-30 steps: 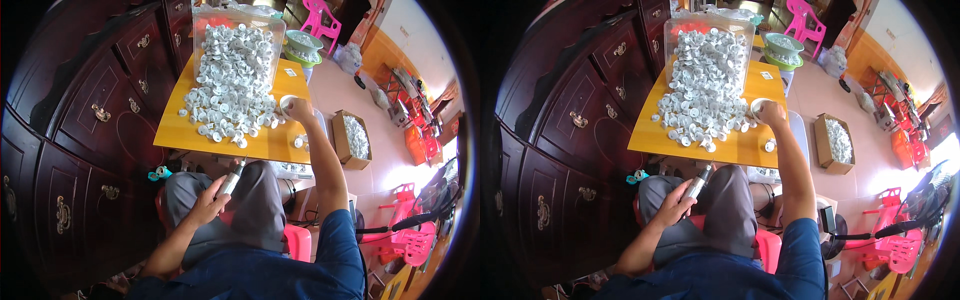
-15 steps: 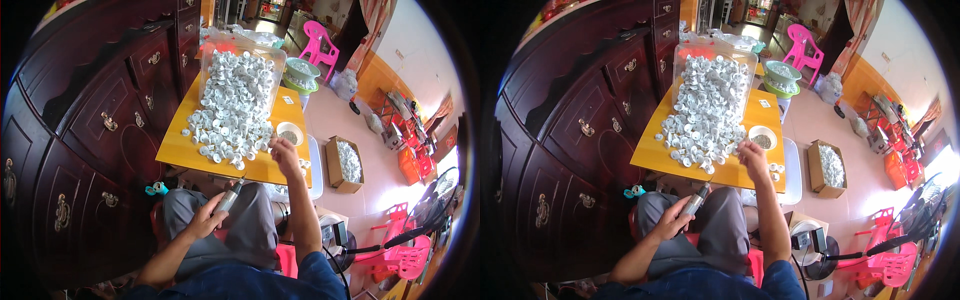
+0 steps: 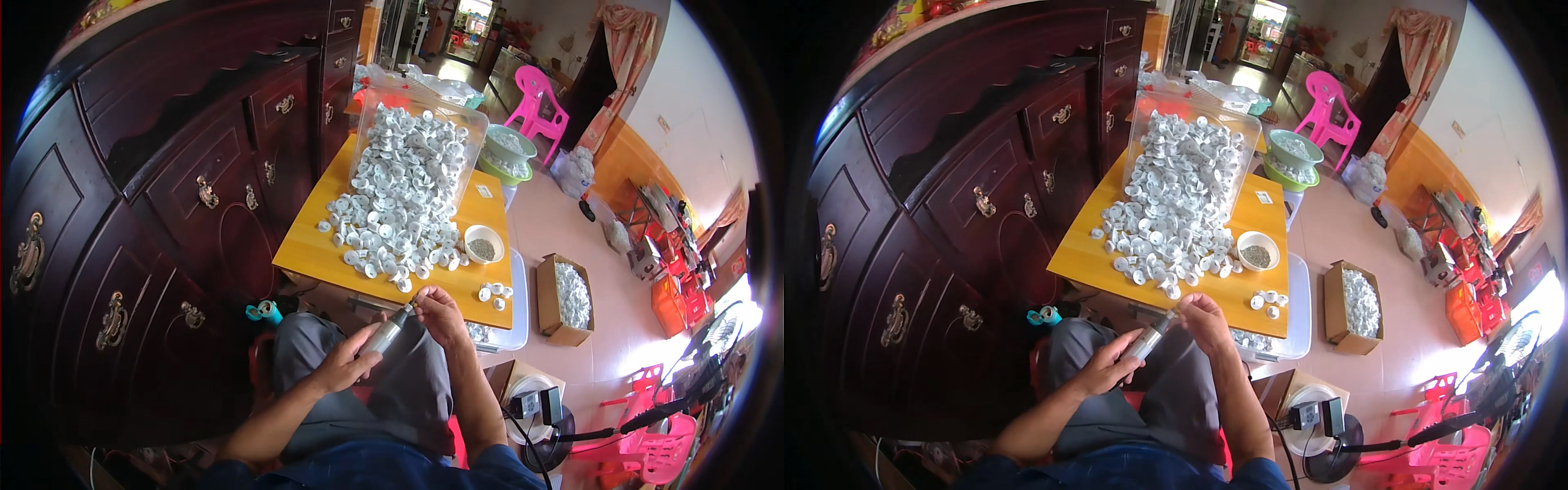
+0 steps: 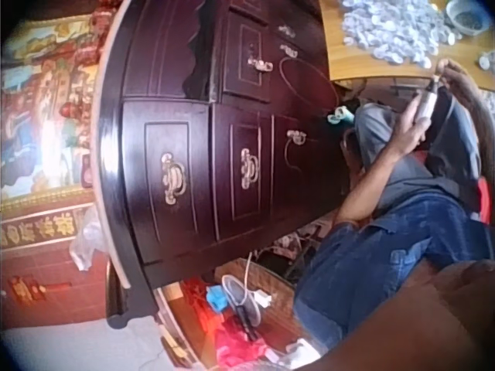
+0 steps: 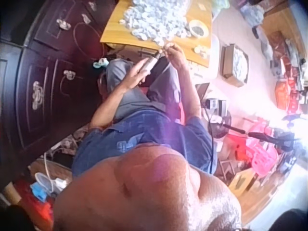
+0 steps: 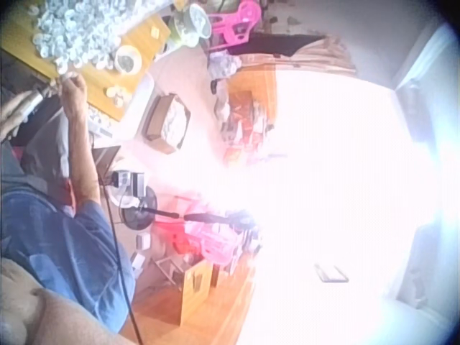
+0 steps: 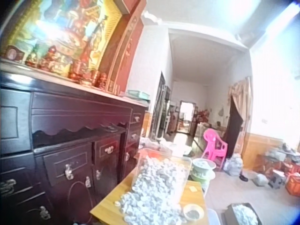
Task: Assembling small white plastic components using an electric screwdriver by inserting screws into prepared housings.
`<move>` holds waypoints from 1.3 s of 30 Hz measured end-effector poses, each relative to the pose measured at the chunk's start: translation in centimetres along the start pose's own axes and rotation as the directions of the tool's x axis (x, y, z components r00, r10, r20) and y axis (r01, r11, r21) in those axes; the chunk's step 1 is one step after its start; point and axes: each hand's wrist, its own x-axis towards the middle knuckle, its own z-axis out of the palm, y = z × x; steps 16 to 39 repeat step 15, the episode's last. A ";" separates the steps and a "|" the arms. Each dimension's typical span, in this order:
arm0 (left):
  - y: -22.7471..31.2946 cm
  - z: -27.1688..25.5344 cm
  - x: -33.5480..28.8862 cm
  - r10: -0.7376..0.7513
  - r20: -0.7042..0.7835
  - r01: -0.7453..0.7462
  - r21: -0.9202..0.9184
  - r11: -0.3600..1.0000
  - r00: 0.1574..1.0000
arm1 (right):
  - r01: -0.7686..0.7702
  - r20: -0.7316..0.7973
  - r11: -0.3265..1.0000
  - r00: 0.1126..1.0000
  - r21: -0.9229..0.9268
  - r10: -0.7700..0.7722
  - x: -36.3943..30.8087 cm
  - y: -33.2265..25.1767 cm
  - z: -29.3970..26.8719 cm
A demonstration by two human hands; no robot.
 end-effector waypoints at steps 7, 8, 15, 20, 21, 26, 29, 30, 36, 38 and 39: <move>-0.3 0.1 -0.2 -0.009 -0.010 0.009 0.028 1.000 1.000 | -0.044 -0.009 0.998 0.999 -0.041 0.043 -0.3 0.1 -0.3; -0.2 0.2 -0.1 -0.013 -0.012 0.014 0.038 0.999 1.000 | -0.041 0.002 0.998 0.999 -0.037 0.042 -0.3 0.0 -0.3; -0.1 0.3 -0.2 -0.015 -0.049 0.016 0.031 0.999 0.999 | -0.030 0.036 0.999 0.999 0.028 0.029 -0.4 0.3 -0.7; -0.1 0.3 -0.2 -0.015 -0.049 0.016 0.031 0.999 0.999 | -0.030 0.036 0.999 0.999 0.028 0.029 -0.4 0.3 -0.7; -0.1 0.3 -0.2 -0.015 -0.049 0.016 0.031 0.999 0.999 | -0.030 0.036 0.999 0.999 0.028 0.029 -0.4 0.3 -0.7; -0.1 0.3 -0.2 -0.015 -0.049 0.016 0.031 0.999 0.999 | -0.030 0.036 0.999 0.999 0.028 0.029 -0.4 0.3 -0.7; -0.1 0.3 -0.2 -0.015 -0.049 0.016 0.031 0.999 0.999 | -0.030 0.036 0.999 0.999 0.028 0.029 -0.4 0.3 -0.7; -0.1 0.3 -0.2 -0.015 -0.049 0.016 0.031 0.999 0.999 | -0.030 0.036 0.999 0.999 0.028 0.029 -0.4 0.3 -0.7; -0.1 0.3 -0.2 -0.015 -0.049 0.016 0.031 0.999 0.999 | -0.030 0.036 0.999 0.999 0.028 0.029 -0.4 0.3 -0.7; -0.1 0.3 -0.2 -0.015 -0.049 0.016 0.031 0.999 0.999 | -0.030 0.036 0.999 0.999 0.028 0.029 -0.4 0.3 -0.7; -0.1 0.3 -0.2 -0.015 -0.049 0.016 0.031 0.999 0.999 | -0.030 0.036 0.999 0.999 0.028 0.029 -0.4 0.3 -0.7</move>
